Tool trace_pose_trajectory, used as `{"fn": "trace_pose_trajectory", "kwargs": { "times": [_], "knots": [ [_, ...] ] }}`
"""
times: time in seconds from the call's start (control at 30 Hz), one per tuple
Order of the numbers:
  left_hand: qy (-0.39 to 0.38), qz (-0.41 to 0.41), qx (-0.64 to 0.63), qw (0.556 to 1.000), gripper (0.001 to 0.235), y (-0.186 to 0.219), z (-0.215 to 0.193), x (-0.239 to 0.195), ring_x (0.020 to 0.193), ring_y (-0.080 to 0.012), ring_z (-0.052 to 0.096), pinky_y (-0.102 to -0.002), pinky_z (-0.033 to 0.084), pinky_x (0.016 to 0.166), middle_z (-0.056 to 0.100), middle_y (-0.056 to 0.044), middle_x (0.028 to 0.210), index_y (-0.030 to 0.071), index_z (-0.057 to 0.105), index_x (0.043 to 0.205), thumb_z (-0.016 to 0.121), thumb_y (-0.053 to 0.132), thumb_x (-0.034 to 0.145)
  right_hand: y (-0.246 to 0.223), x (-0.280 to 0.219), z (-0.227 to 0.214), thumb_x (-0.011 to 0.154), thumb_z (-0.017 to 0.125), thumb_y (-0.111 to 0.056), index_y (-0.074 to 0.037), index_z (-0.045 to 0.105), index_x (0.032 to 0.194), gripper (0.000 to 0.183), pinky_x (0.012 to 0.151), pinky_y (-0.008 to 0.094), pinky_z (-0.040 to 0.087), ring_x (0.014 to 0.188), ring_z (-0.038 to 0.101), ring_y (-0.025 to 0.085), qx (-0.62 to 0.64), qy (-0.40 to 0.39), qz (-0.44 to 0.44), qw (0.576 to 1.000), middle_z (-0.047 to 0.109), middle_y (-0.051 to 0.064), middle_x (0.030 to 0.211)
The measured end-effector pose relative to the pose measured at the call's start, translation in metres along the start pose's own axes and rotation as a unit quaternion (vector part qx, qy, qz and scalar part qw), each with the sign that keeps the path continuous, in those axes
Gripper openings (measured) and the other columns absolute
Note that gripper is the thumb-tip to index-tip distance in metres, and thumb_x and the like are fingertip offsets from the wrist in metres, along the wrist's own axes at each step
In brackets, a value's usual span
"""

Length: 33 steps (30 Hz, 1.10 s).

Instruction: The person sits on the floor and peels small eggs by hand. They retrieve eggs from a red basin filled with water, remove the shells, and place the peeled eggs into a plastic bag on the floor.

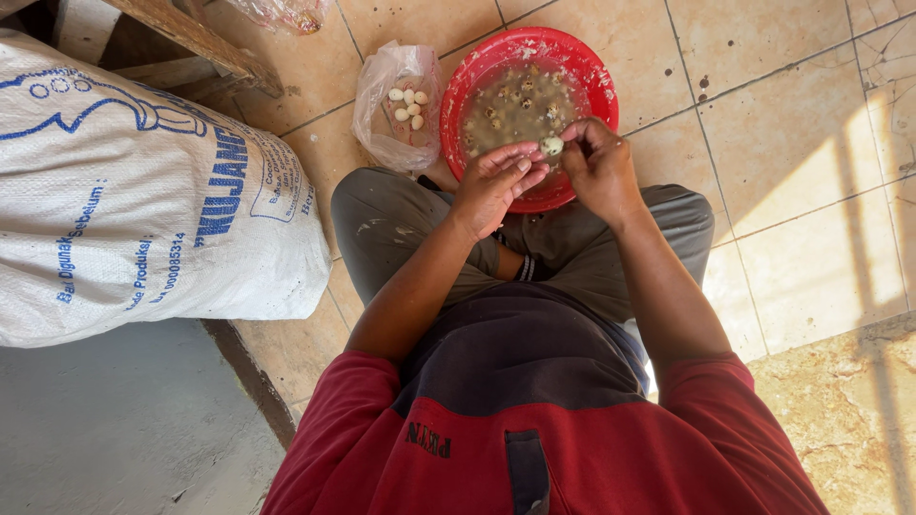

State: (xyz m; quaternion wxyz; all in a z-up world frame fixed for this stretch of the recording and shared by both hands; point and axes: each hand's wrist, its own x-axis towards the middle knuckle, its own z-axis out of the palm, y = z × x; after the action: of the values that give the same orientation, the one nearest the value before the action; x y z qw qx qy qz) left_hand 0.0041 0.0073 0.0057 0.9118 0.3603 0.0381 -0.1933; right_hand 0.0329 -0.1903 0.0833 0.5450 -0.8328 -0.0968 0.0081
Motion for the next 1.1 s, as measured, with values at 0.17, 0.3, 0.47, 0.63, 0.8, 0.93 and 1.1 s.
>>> {"fn": "trace_pose_trajectory", "kwargs": {
  "times": [0.17, 0.3, 0.47, 0.63, 0.8, 0.93, 1.1],
  "knots": [
    [0.036, -0.002, 0.009, 0.999, 0.026, -0.003, 0.001, 0.007, 0.113, -0.0227, 0.067, -0.042, 0.058, 0.104, 0.066, -0.012, 0.121, -0.002, 0.059, 0.129, 0.063, 0.008, 0.106, -0.015, 0.001, 0.008, 0.091, 0.062, 0.01, 0.001, 0.064, 0.102, 0.014, 0.076, 0.033, 0.053, 0.087, 0.067, 0.023, -0.106, -0.012, -0.164, 0.981, 0.066, 0.016, 0.097],
    [0.043, -0.002, -0.013, 0.999, 0.03, 0.001, -0.003, 0.006, 0.112, -0.0175, 0.064, -0.039, 0.057, 0.101, 0.064, -0.007, 0.119, 0.002, 0.056, 0.132, 0.061, 0.006, 0.103, -0.017, 0.001, 0.011, 0.094, 0.06, 0.009, 0.002, 0.064, 0.102, 0.011, 0.073, 0.031, 0.053, 0.083, 0.066, 0.019, -0.029, -0.069, -0.097, 0.993, 0.066, 0.014, 0.095],
    [0.0, 0.011, -0.101, 0.995, 0.028, 0.004, -0.012, 0.002, 0.112, -0.0212, 0.066, -0.038, 0.056, 0.105, 0.065, -0.01, 0.118, 0.0, 0.059, 0.132, 0.059, -0.003, 0.104, -0.01, 0.001, 0.013, 0.101, 0.053, 0.005, -0.001, 0.062, 0.107, 0.012, 0.07, 0.027, 0.053, 0.081, 0.066, 0.014, 0.108, -0.054, 0.076, 0.99, 0.066, 0.008, 0.093],
    [0.001, 0.015, -0.111, 0.994, 0.026, 0.004, -0.014, 0.002, 0.111, -0.0222, 0.067, -0.039, 0.057, 0.105, 0.067, -0.011, 0.119, 0.0, 0.06, 0.129, 0.06, -0.003, 0.103, -0.021, 0.007, 0.004, 0.099, 0.066, 0.004, 0.002, 0.065, 0.11, 0.011, 0.078, 0.032, 0.059, 0.091, 0.072, 0.022, -0.042, -0.039, -0.098, 0.994, 0.068, 0.016, 0.106],
    [0.029, 0.028, -0.025, 0.999, 0.026, -0.004, -0.013, 0.004, 0.108, -0.0181, 0.068, -0.038, 0.058, 0.1, 0.066, -0.008, 0.113, 0.002, 0.06, 0.125, 0.067, -0.001, 0.1, -0.034, 0.004, 0.006, 0.096, 0.072, 0.004, 0.001, 0.066, 0.107, 0.013, 0.08, 0.037, 0.059, 0.093, 0.073, 0.032, -0.121, -0.081, -0.214, 0.966, 0.071, 0.015, 0.105],
    [0.045, 0.046, 0.003, 0.998, 0.025, -0.008, -0.011, 0.003, 0.102, -0.0161, 0.067, -0.036, 0.06, 0.095, 0.064, -0.007, 0.111, 0.003, 0.059, 0.12, 0.07, -0.004, 0.098, -0.036, 0.004, 0.009, 0.092, 0.074, 0.002, 0.001, 0.066, 0.107, 0.017, 0.078, 0.039, 0.059, 0.092, 0.072, 0.034, -0.186, -0.087, -0.238, 0.949, 0.071, 0.016, 0.106],
    [0.053, 0.049, 0.07, 0.995, 0.024, -0.01, -0.008, 0.001, 0.102, -0.0152, 0.068, -0.037, 0.064, 0.09, 0.062, -0.005, 0.113, 0.004, 0.059, 0.117, 0.072, -0.001, 0.097, -0.028, 0.004, 0.011, 0.091, 0.074, 0.003, 0.0, 0.061, 0.107, 0.021, 0.078, 0.041, 0.059, 0.091, 0.071, 0.034, -0.227, -0.076, -0.262, 0.935, 0.071, 0.015, 0.104]
  ]
}}
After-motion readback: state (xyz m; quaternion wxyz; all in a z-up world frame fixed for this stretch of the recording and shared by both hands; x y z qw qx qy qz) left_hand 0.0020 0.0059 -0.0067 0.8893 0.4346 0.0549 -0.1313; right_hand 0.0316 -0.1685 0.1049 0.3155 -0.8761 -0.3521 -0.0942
